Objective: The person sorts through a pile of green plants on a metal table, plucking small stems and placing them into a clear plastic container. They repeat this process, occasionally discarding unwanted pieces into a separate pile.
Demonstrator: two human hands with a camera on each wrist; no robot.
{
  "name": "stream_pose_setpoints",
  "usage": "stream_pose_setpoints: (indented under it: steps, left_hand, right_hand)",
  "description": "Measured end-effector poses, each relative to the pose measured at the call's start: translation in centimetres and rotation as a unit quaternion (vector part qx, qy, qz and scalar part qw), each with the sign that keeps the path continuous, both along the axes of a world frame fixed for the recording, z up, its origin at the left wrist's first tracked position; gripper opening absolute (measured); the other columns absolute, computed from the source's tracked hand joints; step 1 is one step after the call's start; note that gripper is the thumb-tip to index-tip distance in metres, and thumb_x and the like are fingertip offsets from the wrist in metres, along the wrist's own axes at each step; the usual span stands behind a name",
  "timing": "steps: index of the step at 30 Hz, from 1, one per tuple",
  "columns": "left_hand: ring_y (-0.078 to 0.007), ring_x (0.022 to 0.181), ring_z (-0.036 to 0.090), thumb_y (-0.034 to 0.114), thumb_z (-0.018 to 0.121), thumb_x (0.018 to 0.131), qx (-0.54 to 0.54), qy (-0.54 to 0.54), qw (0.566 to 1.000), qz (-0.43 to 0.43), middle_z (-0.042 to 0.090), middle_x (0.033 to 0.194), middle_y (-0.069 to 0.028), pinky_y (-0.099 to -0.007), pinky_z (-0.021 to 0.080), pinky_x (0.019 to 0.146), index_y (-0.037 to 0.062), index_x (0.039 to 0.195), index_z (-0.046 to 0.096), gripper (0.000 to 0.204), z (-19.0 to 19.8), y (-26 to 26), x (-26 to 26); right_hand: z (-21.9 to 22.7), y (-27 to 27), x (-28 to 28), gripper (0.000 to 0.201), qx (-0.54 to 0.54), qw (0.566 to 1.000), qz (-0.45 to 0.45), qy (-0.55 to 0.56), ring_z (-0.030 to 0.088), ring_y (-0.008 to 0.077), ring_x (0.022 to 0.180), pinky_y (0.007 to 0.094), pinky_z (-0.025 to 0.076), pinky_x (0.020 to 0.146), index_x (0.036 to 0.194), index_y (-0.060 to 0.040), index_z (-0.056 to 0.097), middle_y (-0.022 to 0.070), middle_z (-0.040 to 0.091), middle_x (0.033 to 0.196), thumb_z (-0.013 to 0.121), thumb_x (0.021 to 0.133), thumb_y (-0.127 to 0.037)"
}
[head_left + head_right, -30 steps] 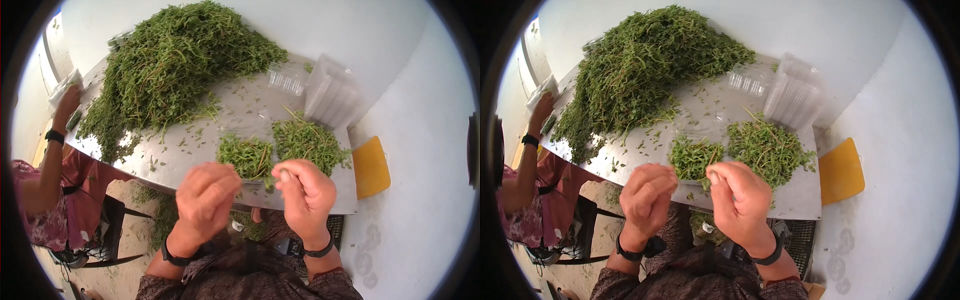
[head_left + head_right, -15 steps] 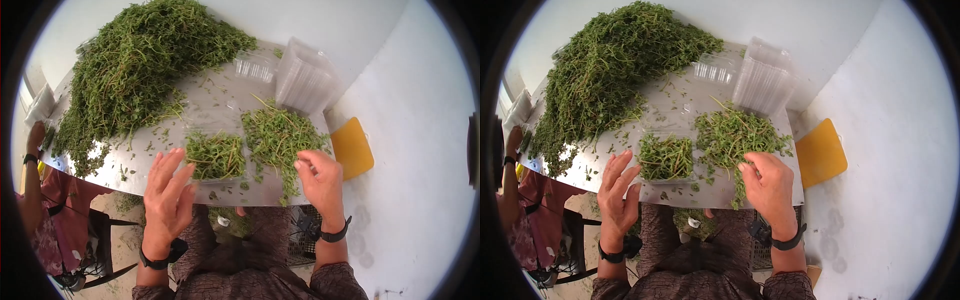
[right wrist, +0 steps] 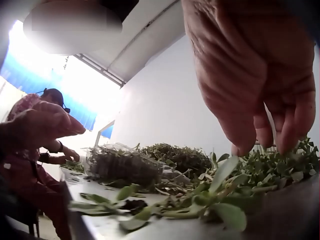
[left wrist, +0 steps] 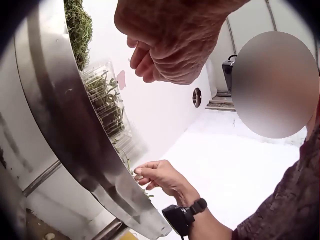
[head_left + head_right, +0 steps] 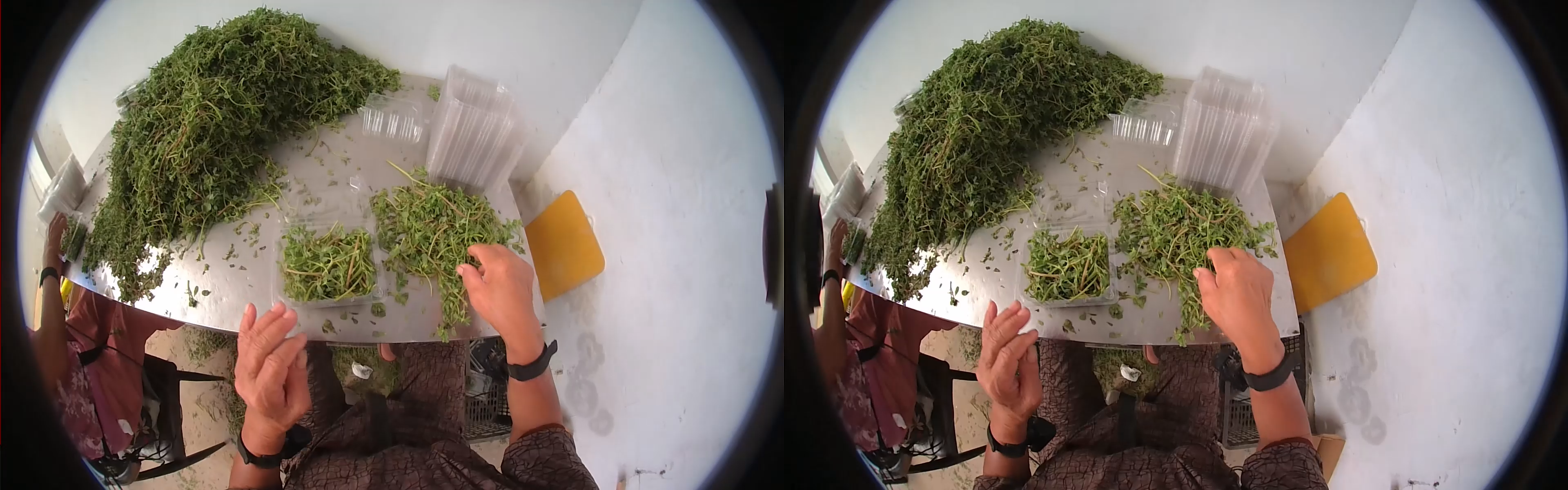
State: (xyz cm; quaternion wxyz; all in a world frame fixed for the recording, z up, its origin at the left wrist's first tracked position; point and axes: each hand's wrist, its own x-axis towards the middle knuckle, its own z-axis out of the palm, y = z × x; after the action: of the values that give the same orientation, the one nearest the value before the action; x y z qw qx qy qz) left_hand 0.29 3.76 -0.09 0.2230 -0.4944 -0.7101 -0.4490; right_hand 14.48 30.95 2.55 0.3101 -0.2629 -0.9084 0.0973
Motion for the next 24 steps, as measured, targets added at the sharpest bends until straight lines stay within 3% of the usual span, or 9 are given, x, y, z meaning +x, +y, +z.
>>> stream_pose_setpoints:
  steps: [1,5,7,11,13,14,16,19,24]
  left_hand:
    - [-0.0356,0.115,0.063,-0.009,0.059,0.083,0.002,0.000,1.000,-0.002,0.068,0.115,-0.0148,-0.0606,0.037,0.108,0.0014,0.094,0.064,0.016,-0.2,0.0,0.3]
    - [-0.0343,0.115,0.063,-0.009,0.060,0.082,-0.022,-0.003,1.000,-0.003,0.068,0.114,-0.0133,-0.0607,0.038,0.107,0.0037,0.096,0.064,0.018,-0.3,-0.3,1.0]
    - [-0.0342,0.114,0.063,-0.008,0.061,0.082,-0.021,-0.003,1.000,-0.007,0.068,0.114,-0.0130,-0.0604,0.038,0.106,0.0038,0.096,0.064,0.019,-0.5,-0.3,1.0]
    - [-0.0343,0.112,0.064,-0.008,0.062,0.081,-0.024,-0.006,1.000,-0.011,0.068,0.112,-0.0124,-0.0602,0.039,0.106,0.0039,0.096,0.064,0.019,-0.6,-0.2,1.1]
    - [-0.0343,0.112,0.064,-0.008,0.062,0.081,-0.024,-0.005,1.000,-0.014,0.068,0.111,-0.0125,-0.0598,0.040,0.106,0.0039,0.096,0.064,0.019,-0.8,-0.2,0.9]
    - [-0.0342,0.111,0.065,-0.008,0.062,0.081,-0.025,-0.004,1.000,-0.016,0.068,0.111,-0.0126,-0.0594,0.040,0.106,0.0039,0.096,0.064,0.019,-0.8,-0.3,0.9]
    - [-0.0340,0.111,0.065,-0.008,0.062,0.081,-0.027,-0.011,0.999,-0.019,0.068,0.110,-0.0127,-0.0589,0.040,0.106,0.0038,0.096,0.064,0.019,-0.9,-0.2,0.9]
    - [-0.0338,0.110,0.065,-0.008,0.061,0.080,-0.032,-0.021,0.999,-0.034,0.068,0.110,-0.0128,-0.0579,0.040,0.106,0.0035,0.096,0.064,0.020,-1.1,0.0,1.0]
    - [-0.0338,0.109,0.066,-0.006,0.061,0.079,-0.033,-0.025,0.998,-0.053,0.068,0.109,-0.0132,-0.0568,0.040,0.107,0.0032,0.096,0.064,0.020,-1.3,0.2,1.1]
  right_hand:
    - [0.0,0.4,-0.5,0.023,0.052,0.999,-0.008,-0.012,0.062,0.0354,0.069,0.0443,0.048,0.061,0.086,0.0010,0.067,0.0157,0.063,0.074,0.077,0.075,-0.016]
    - [0.2,1.5,-1.9,0.028,0.042,0.997,-0.049,-0.050,0.062,0.0366,0.066,0.0454,0.047,0.059,0.075,0.0007,0.062,0.0168,0.061,0.070,0.079,0.073,-0.022]
    - [0.5,1.8,-2.5,0.027,0.002,0.984,-0.090,-0.155,0.062,0.0355,0.067,0.0440,0.047,0.061,0.080,0.0006,0.067,0.0180,0.064,0.071,0.077,0.074,-0.024]
    - [-0.3,2.8,-2.5,0.024,0.007,0.993,-0.051,-0.109,0.061,0.0366,0.064,0.0441,0.046,0.059,0.071,0.0003,0.063,0.0182,0.060,0.064,0.074,0.075,-0.021]
    - [0.1,2.8,-2.3,0.015,0.064,0.998,-0.023,-0.018,0.058,0.0335,0.053,0.0430,0.044,0.050,0.065,-0.0009,0.058,0.0156,0.054,0.056,0.065,0.074,-0.010]
    - [0.8,2.7,-2.2,0.015,0.064,0.997,-0.023,-0.019,0.058,0.0335,0.053,0.0430,0.044,0.050,0.065,-0.0009,0.058,0.0156,0.054,0.056,0.065,0.074,-0.010]
    - [2.7,2.0,-1.7,0.010,-0.133,0.990,-0.013,0.047,0.058,0.0321,0.053,0.0409,0.045,0.051,0.069,-0.0015,0.061,0.0149,0.057,0.058,0.064,0.075,-0.008]
    - [3.4,1.9,-1.5,0.007,-0.211,0.976,-0.033,0.051,0.060,0.0312,0.056,0.0394,0.047,0.055,0.074,-0.0021,0.064,0.0149,0.061,0.062,0.063,0.077,-0.008]
    - [1.2,2.2,-1.1,0.014,-0.110,0.993,-0.014,-0.032,0.063,0.0337,0.064,0.0420,0.049,0.061,0.085,-0.0014,0.067,0.0163,0.064,0.068,0.068,0.077,-0.012]
